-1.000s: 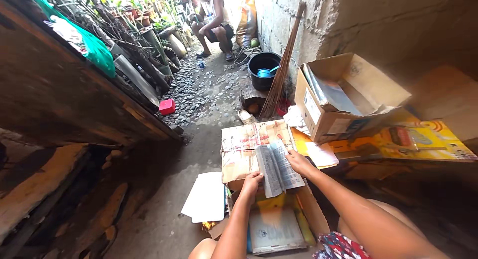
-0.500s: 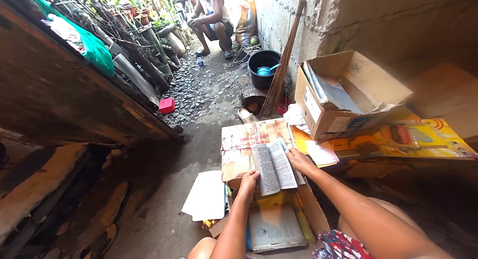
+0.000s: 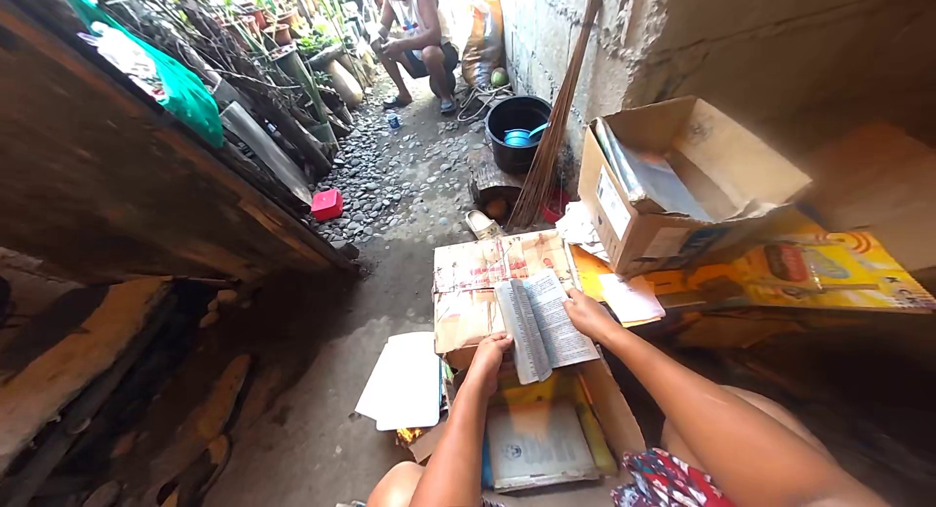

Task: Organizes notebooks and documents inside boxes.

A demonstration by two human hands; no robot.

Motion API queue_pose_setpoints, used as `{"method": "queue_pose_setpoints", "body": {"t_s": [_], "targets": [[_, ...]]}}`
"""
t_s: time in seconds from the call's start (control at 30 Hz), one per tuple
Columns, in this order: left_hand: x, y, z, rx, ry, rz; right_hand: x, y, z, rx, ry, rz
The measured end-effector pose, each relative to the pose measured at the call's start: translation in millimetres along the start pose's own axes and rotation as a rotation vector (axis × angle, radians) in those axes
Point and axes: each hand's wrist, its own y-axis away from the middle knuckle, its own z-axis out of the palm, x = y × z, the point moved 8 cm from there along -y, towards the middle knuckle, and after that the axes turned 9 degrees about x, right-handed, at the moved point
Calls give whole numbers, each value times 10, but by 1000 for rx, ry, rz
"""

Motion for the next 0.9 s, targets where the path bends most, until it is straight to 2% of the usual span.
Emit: {"method": "queue_pose_setpoints", "body": {"t_s": [0.17,0.73,0.9], "targets": [[-13,-2,3,-12,-7,1,-30,25,-34,22,-81,-35],[-23,16,-38,30,-83,10,-8,24,-4,6,-88,-27],[10,80,74,-110,-163,25,-17,30,1,0,-74,-29]]}}
